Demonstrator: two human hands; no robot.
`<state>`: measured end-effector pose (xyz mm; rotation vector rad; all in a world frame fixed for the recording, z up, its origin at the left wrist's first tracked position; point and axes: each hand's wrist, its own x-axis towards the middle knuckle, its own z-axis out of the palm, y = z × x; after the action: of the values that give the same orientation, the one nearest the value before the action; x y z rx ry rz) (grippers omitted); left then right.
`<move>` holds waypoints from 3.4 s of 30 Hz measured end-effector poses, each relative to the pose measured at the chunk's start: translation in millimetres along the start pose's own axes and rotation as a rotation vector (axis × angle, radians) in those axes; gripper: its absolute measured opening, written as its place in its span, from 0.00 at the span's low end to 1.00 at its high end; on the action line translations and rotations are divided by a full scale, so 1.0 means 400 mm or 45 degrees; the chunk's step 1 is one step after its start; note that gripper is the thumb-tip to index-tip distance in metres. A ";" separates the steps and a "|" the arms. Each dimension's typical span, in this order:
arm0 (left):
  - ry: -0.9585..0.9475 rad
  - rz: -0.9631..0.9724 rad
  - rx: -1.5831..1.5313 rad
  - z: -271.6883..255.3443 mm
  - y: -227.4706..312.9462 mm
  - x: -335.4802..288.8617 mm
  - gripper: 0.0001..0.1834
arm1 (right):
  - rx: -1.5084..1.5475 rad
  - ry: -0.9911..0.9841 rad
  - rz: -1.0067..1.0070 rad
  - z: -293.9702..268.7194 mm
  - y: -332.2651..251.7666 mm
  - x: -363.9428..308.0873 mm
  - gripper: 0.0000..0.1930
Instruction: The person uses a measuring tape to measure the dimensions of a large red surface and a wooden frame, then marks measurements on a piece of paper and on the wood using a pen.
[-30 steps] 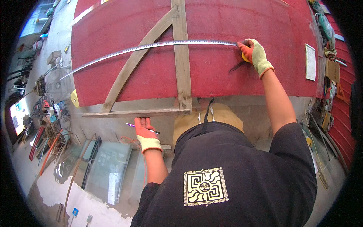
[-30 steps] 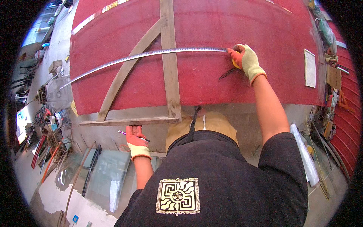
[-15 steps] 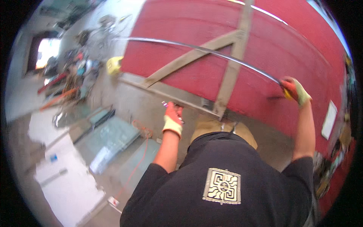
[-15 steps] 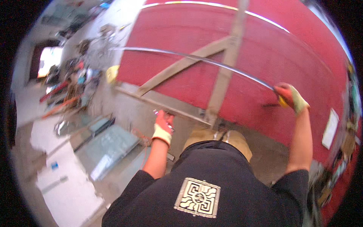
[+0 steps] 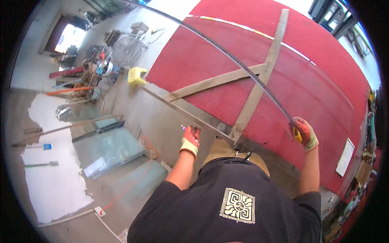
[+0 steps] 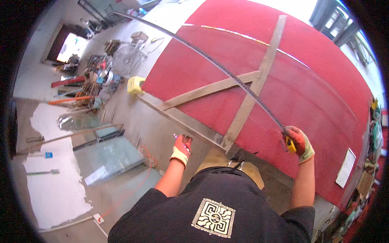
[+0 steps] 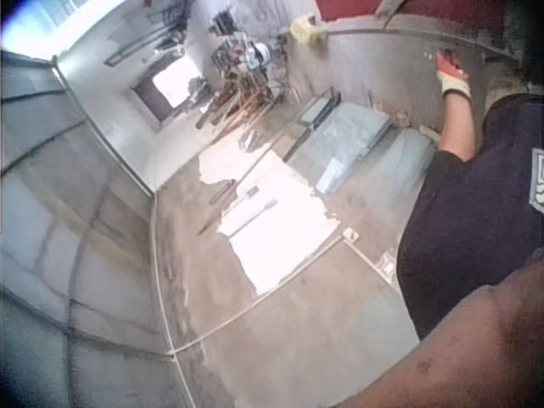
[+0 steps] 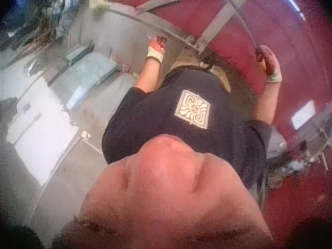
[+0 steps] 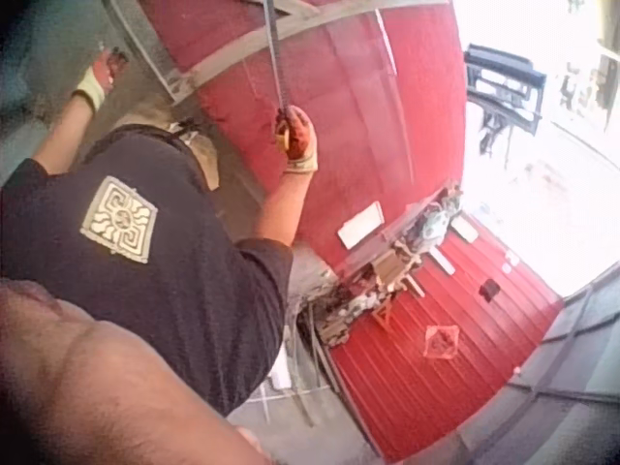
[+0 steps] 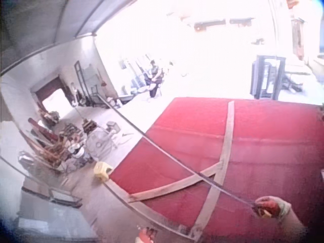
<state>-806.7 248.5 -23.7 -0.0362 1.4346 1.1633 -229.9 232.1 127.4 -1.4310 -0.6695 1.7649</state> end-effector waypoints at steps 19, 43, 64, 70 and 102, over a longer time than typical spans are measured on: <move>-0.145 0.539 0.362 0.302 0.216 -0.267 0.34 | -0.442 1.240 -0.069 -0.171 0.335 0.077 0.26; -1.345 0.076 0.681 0.759 0.128 -0.273 0.30 | -1.236 0.835 -0.807 0.553 -0.153 0.027 0.24; -1.594 -0.128 1.851 0.748 0.315 -0.355 0.25 | -0.520 0.177 -0.509 0.527 -0.269 0.028 0.12; -1.640 -0.053 1.897 0.729 0.333 -0.354 0.23 | -0.732 0.120 -0.611 0.560 -0.261 -0.022 0.14; -2.138 0.911 2.212 0.716 0.346 -0.393 0.18 | -0.463 0.348 -0.663 0.593 -0.108 -0.071 0.15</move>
<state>-640.8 408.3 246.2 2.1670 0.3487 -0.1980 -447.4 248.2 233.5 -1.5205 -1.1336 1.0597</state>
